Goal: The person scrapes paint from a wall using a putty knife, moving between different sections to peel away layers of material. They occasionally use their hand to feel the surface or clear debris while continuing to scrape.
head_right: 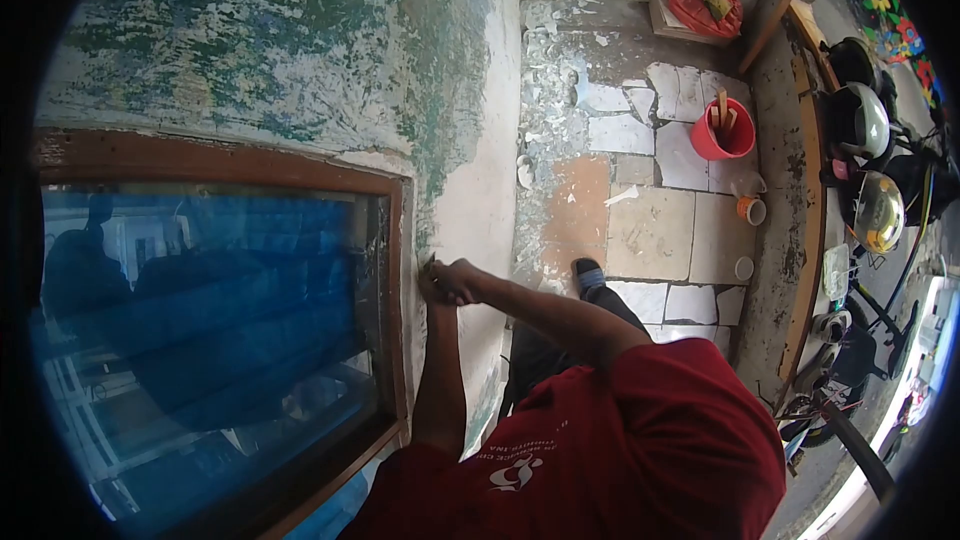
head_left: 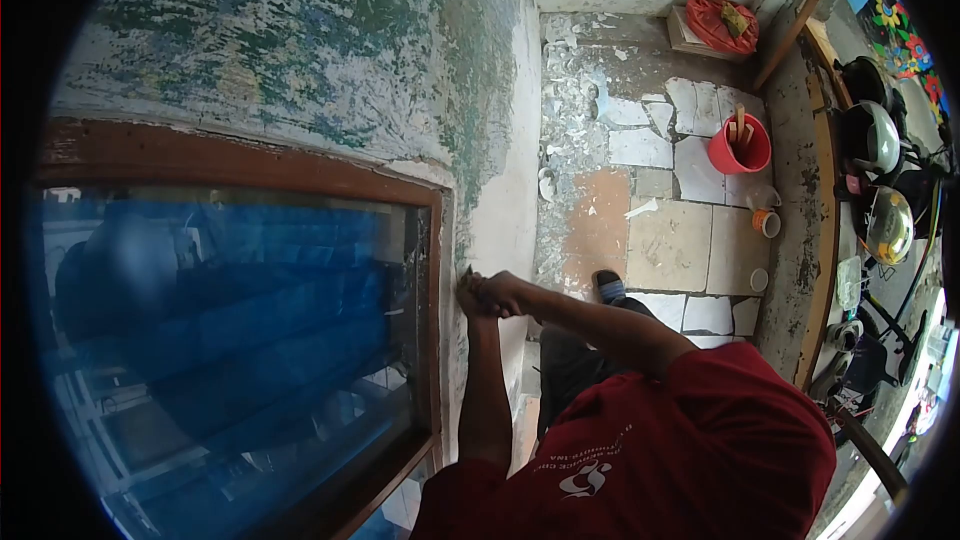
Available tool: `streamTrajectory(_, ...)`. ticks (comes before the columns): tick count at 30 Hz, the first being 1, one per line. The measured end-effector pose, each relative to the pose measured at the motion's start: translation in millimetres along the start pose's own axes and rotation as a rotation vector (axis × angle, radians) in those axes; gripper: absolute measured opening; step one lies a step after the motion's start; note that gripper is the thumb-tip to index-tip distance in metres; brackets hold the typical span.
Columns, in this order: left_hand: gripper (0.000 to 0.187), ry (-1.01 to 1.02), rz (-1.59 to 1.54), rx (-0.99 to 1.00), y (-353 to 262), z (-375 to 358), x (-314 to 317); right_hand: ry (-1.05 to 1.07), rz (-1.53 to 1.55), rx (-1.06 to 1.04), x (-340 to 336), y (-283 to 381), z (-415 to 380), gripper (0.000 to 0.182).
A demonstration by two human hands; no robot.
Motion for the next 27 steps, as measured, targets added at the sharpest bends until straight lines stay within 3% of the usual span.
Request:
streamTrajectory(1, 0.030, -0.028, 0.120, 0.026, -0.8, 12.8, -6.4, 0.130, 0.368, -0.083, 0.8, -3.7, 7.8, 0.039)
streamTrajectory(2, 0.028, 0.075, 0.026, 0.028, 14.6, 52.5, -50.9, 0.289, 0.121, -0.498, -13.3, -9.4, 32.4, 0.034)
streamTrajectory(3, 0.024, 0.016, -0.477, -0.081, 33.6, 42.4, -22.7, 0.287, 0.054, -0.488, -21.3, -13.2, 31.7, 0.029)
streamTrajectory(4, 0.024, -0.056, -0.375, -0.097, 33.1, 24.3, -2.0, 0.286, -0.014, -0.478, -29.4, -17.3, 31.3, 0.025)
streamTrajectory(5, 0.024, -0.129, -0.274, -0.112, 32.7, 3.2, 16.5, 0.127, 0.115, -0.051, -36.1, -24.0, 0.8, 0.021)
streamTrajectory(6, 0.022, -0.243, -0.257, -0.085, 33.5, -15.0, 31.2, 0.137, 0.136, -0.047, -38.9, -22.0, -18.4, 0.021)
streamTrajectory(8, 0.022, -0.185, -0.274, -0.089, 36.5, -38.0, 51.3, 0.079, -0.041, -0.079, -41.4, -12.8, -58.8, 0.041)
streamTrajectory(9, 0.021, -0.131, -0.251, -0.094, 37.8, -46.5, 54.2, 0.158, -0.041, -0.139, -47.5, -45.8, -40.5, 0.050)
streamTrajectory(12, 0.020, -0.058, -0.310, 0.049, 46.2, -43.6, 16.6, 0.068, -0.185, -0.115, -39.2, -26.6, -87.3, 0.049)
streamTrajectory(15, 0.023, -0.115, -0.376, -0.005, 57.7, -30.5, -11.7, 0.044, -0.194, -0.199, -29.5, -52.7, -65.3, 0.052)
streamTrajectory(16, 0.031, -0.256, -0.385, -0.059, 52.7, -40.8, -0.3, 0.054, -0.175, -0.228, -23.5, -52.2, -60.0, 0.052)
streamTrajectory(20, 0.038, -0.237, -0.320, -0.208, 38.0, -39.5, 15.1, 0.003, -0.271, -0.405, -5.3, -15.9, -59.5, 0.053)
streamTrajectory(22, 0.041, -0.109, -0.286, -0.241, 31.8, -30.0, 12.5, -0.023, -0.308, -0.404, -1.1, -14.3, -47.0, 0.053)
streamTrajectory(24, 0.042, -0.159, -0.149, -0.318, 26.7, -16.5, 0.7, 0.014, -0.284, -0.268, 1.2, -24.1, -26.3, 0.054)
streamTrajectory(26, 0.044, -0.193, -0.099, -0.395, 28.6, 7.6, -28.3, -0.047, -0.255, -0.343, 6.1, -18.9, -26.7, 0.055)
streamTrajectory(27, 0.041, -0.184, -0.078, -0.413, 25.6, 11.7, -22.8, -0.084, -0.231, -0.285, 4.2, -10.4, -27.7, 0.053)
Point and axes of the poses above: each hand's wrist, its own z-axis towards the middle knuckle, its own x-axis out of the palm, y = z × x, the point moved 7 cm from there along z, towards the middle knuckle, and after that the axes turned 11 degrees about -x, right-handed, at the moved point
